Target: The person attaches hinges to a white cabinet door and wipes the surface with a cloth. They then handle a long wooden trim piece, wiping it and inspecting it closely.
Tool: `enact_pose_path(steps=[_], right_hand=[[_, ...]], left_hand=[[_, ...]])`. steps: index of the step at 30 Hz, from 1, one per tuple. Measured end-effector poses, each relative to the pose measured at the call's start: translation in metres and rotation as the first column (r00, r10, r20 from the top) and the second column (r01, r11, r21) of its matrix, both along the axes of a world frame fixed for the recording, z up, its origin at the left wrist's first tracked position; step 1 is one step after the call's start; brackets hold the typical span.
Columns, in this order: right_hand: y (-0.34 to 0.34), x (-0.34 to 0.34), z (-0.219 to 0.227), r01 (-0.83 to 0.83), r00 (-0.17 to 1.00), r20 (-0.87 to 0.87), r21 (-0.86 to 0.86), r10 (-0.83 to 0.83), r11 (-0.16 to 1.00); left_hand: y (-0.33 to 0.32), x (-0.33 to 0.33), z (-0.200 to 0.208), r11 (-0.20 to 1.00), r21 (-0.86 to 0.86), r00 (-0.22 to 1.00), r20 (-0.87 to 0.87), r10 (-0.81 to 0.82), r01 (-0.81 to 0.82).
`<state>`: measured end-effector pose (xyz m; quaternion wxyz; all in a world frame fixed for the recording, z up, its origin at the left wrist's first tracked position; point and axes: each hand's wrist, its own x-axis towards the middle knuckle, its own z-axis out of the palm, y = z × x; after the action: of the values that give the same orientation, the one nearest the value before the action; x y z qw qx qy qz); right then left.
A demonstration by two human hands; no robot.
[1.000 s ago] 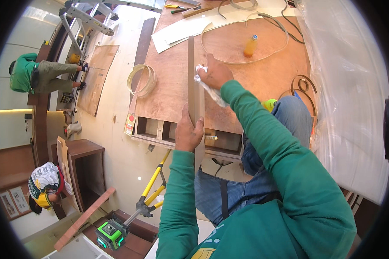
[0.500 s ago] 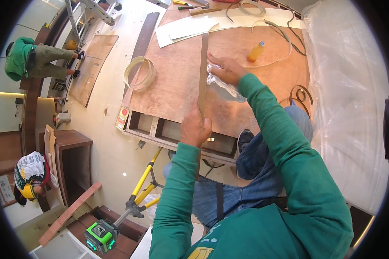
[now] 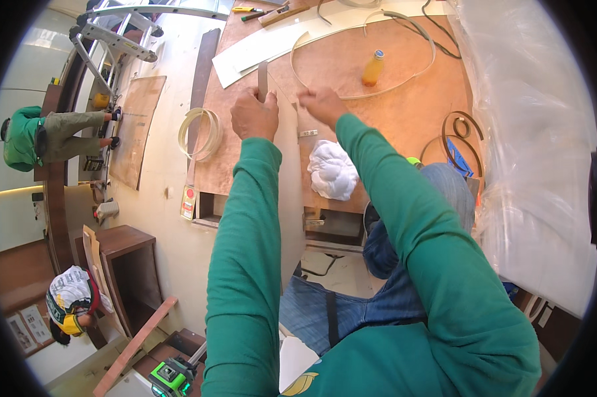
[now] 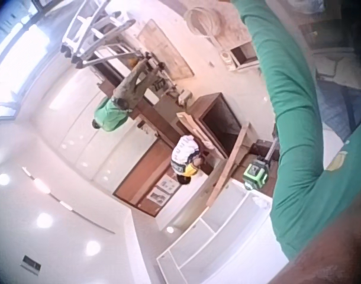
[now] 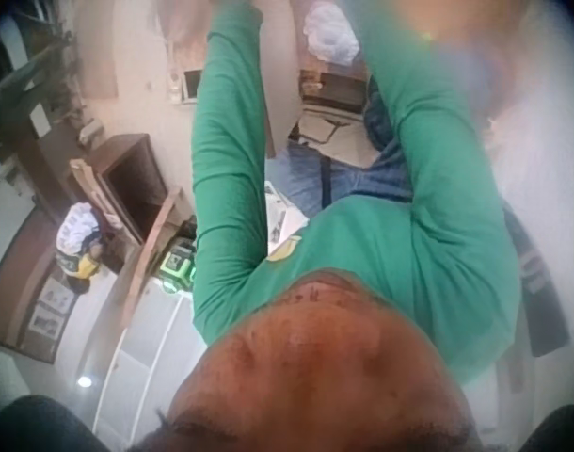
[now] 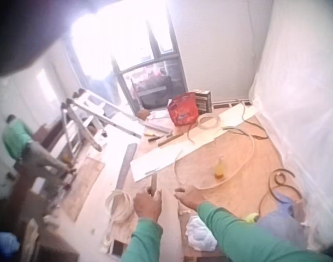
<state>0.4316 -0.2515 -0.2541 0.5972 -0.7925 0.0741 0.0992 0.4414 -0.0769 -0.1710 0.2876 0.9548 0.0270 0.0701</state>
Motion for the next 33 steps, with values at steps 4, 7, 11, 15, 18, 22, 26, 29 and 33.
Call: enact_pose_path(steps=[4,7,11,15,18,22,26,29,33], right_hand=[[-0.006,0.067,0.021,0.067,0.819,0.573,-0.142,0.026,0.988],[0.005,0.106,0.062,-0.145,0.586,0.595,-0.592,0.551,0.793],[0.022,0.13,0.116,-0.431,0.383,0.089,-0.863,0.92,0.262],[0.035,0.137,0.129,-0.492,0.367,-0.034,-0.855,0.93,0.163],[0.03,0.141,0.126,-0.494,0.325,0.007,-0.852,0.946,0.176],[0.028,0.141,0.123,-0.49,0.32,0.028,-0.85,0.947,0.191],[0.027,0.139,0.124,-0.408,0.223,0.126,-0.889,0.967,0.21],[0.03,0.142,0.123,-0.388,0.186,0.145,-0.898,0.972,0.208],[0.031,0.143,0.119,-0.377,0.168,0.158,-0.902,0.973,0.211]], left_hand=[[-0.01,0.01,0.0,0.991,-0.128,0.998,0.038,0.042,-0.037],[0.001,0.006,-0.004,0.978,-0.2,0.992,0.092,0.086,-0.066],[-0.004,0.003,0.006,0.96,-0.258,0.987,0.084,0.137,-0.112],[-0.006,0.009,-0.004,0.971,-0.22,0.98,0.148,0.13,-0.096],[-0.01,0.014,-0.009,0.964,-0.245,0.981,0.135,0.143,-0.107],[-0.015,0.015,-0.009,0.959,-0.252,0.975,0.147,0.168,-0.128],[-0.011,0.019,-0.013,0.974,-0.194,0.965,0.212,0.156,-0.115],[-0.007,0.023,-0.017,0.976,-0.196,0.967,0.213,0.141,-0.099],[-0.007,0.025,-0.018,0.964,-0.25,0.968,0.204,0.147,-0.093]])
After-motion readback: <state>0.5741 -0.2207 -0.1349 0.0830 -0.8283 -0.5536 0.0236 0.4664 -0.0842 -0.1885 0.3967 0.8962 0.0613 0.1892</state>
